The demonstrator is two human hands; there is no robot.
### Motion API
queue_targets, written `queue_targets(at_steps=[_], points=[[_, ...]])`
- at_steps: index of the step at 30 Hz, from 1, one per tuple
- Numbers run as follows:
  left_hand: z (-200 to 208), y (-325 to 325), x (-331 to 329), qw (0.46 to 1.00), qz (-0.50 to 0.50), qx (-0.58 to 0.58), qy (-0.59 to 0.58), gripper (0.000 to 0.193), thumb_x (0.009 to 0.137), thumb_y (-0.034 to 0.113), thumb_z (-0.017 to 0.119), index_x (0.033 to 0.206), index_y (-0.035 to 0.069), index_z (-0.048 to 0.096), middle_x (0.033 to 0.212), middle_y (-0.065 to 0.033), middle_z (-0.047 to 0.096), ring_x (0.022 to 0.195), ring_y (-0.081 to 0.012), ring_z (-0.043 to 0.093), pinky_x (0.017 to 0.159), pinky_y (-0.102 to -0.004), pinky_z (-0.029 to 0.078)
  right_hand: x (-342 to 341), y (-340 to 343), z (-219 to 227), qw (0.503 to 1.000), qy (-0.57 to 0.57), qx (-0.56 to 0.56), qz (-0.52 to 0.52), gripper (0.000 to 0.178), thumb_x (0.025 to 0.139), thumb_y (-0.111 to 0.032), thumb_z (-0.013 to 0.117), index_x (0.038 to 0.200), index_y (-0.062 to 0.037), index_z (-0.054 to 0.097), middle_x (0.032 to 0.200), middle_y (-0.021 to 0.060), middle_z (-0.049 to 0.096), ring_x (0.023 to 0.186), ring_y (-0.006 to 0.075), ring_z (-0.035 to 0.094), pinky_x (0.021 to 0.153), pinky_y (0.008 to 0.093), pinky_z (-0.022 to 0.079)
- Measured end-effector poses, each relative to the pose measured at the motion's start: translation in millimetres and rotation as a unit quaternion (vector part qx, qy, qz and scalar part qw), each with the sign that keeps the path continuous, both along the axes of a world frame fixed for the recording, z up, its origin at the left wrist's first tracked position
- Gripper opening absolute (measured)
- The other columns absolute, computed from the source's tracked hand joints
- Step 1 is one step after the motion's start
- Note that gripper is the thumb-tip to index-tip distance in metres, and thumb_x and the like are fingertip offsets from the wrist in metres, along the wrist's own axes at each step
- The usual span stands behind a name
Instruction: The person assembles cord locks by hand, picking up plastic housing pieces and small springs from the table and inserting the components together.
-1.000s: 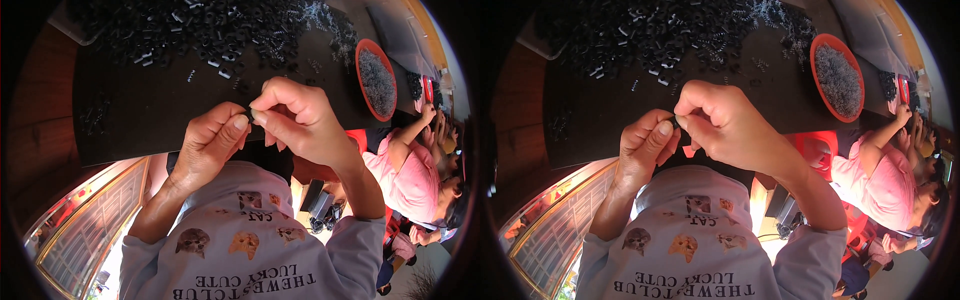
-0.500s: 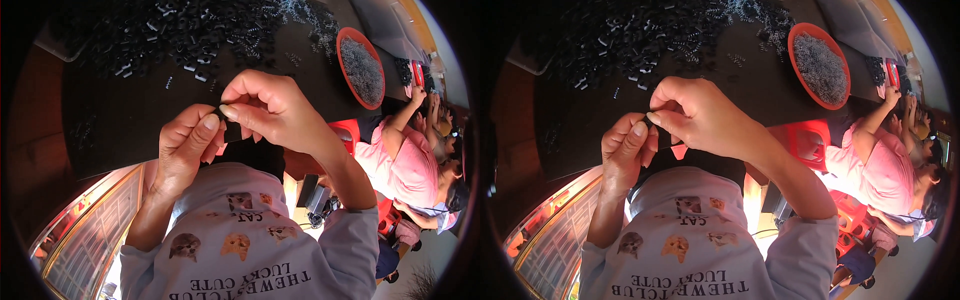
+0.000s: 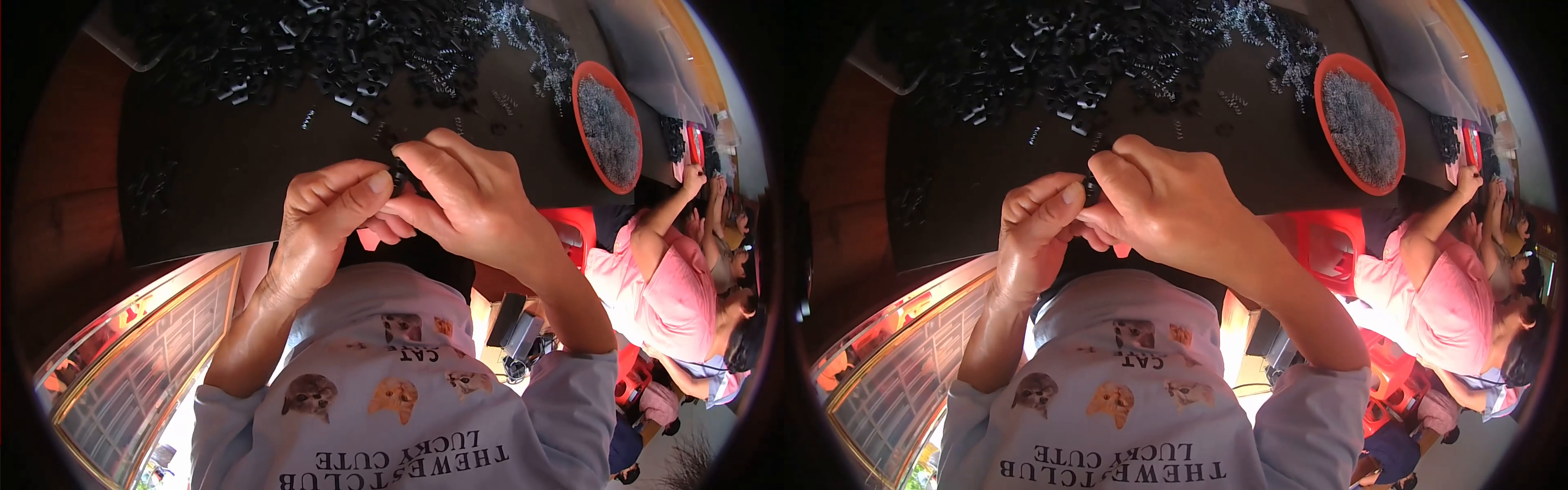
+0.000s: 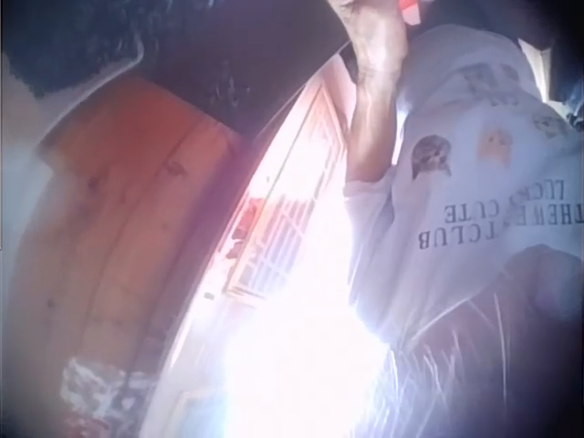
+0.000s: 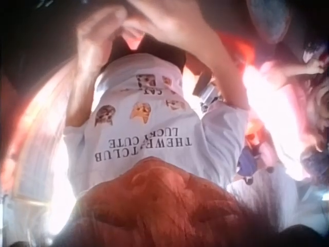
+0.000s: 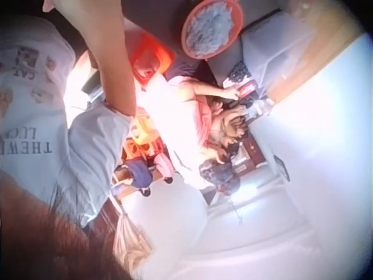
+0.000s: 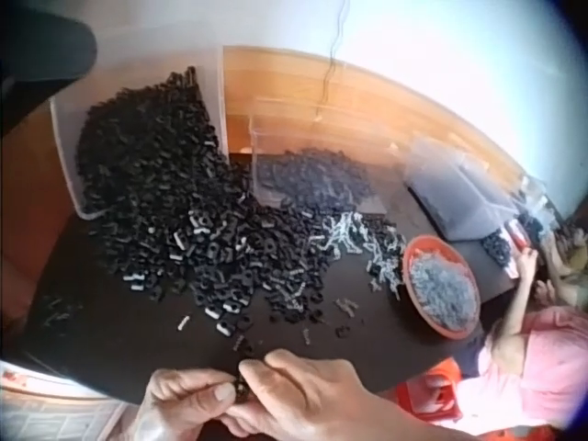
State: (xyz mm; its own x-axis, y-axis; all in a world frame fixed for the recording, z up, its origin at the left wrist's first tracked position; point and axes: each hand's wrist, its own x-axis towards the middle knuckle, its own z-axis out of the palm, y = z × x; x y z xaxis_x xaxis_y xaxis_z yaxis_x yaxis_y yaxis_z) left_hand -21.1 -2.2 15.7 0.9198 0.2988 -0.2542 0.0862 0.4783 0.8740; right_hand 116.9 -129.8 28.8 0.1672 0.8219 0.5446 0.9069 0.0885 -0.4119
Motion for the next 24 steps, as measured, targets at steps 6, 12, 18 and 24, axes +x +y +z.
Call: queue_targets(at_steps=[6, 12, 18, 24], points=[[-0.3, -0.3, 1.6, 0.999, -0.001, -0.017, -0.037, 0.033, 0.099, 0.024, 0.048, 0.106, -0.005, 0.062, 0.089, -0.0131, 0.067, 0.076, -0.0183, 0.067, 0.067, -0.0277, 0.054, 11.6, -1.3, 5.6, 0.999, -0.035, 0.02, -0.004, 0.032, 0.068, -0.016, 0.078, 0.09, -0.0035, 0.058, 0.071, 0.0038, 0.052, 0.052, 0.0155, 0.055, 0.042, 0.0278, 0.043], [-4.8, -6.6, 0.4, 1.0, 0.021, 0.008, -0.021, 0.031, 0.101, 0.023, 0.044, 0.099, -0.001, 0.062, 0.082, -0.0055, 0.064, 0.063, -0.0089, 0.06, 0.054, -0.0195, 0.045, 19.2, -0.6, 11.5, 0.999, -0.032, 0.001, 0.022, 0.039, 0.067, -0.009, 0.08, 0.099, 0.0008, 0.059, 0.074, 0.0087, 0.054, 0.05, 0.0208, 0.054, 0.042, 0.0303, 0.043], [-9.2, -6.1, -1.7, 0.999, -0.003, 0.039, -0.027, 0.029, 0.101, 0.027, 0.05, 0.096, 0.002, 0.064, 0.078, -0.0011, 0.063, 0.062, -0.0047, 0.057, 0.053, -0.0175, 0.043, 97.8, 23.3, 65.7, 0.98, -0.076, 0.039, -0.18, 0.033, 0.078, -0.026, 0.075, 0.093, 0.0004, 0.062, 0.076, 0.0121, 0.059, 0.062, 0.0276, 0.057, 0.058, 0.0385, 0.046], [-4.5, -9.2, 4.7, 0.998, -0.034, 0.046, -0.031, 0.027, 0.1, 0.022, 0.05, 0.094, 0.0, 0.064, 0.077, -0.0003, 0.062, 0.062, -0.0048, 0.056, 0.054, -0.0186, 0.044, 213.3, 66.1, 107.7, 0.947, -0.101, 0.035, -0.303, 0.03, 0.093, -0.026, 0.061, 0.088, 0.0026, 0.06, 0.066, 0.0037, 0.055, 0.061, 0.0108, 0.05, 0.055, 0.025, 0.041]])
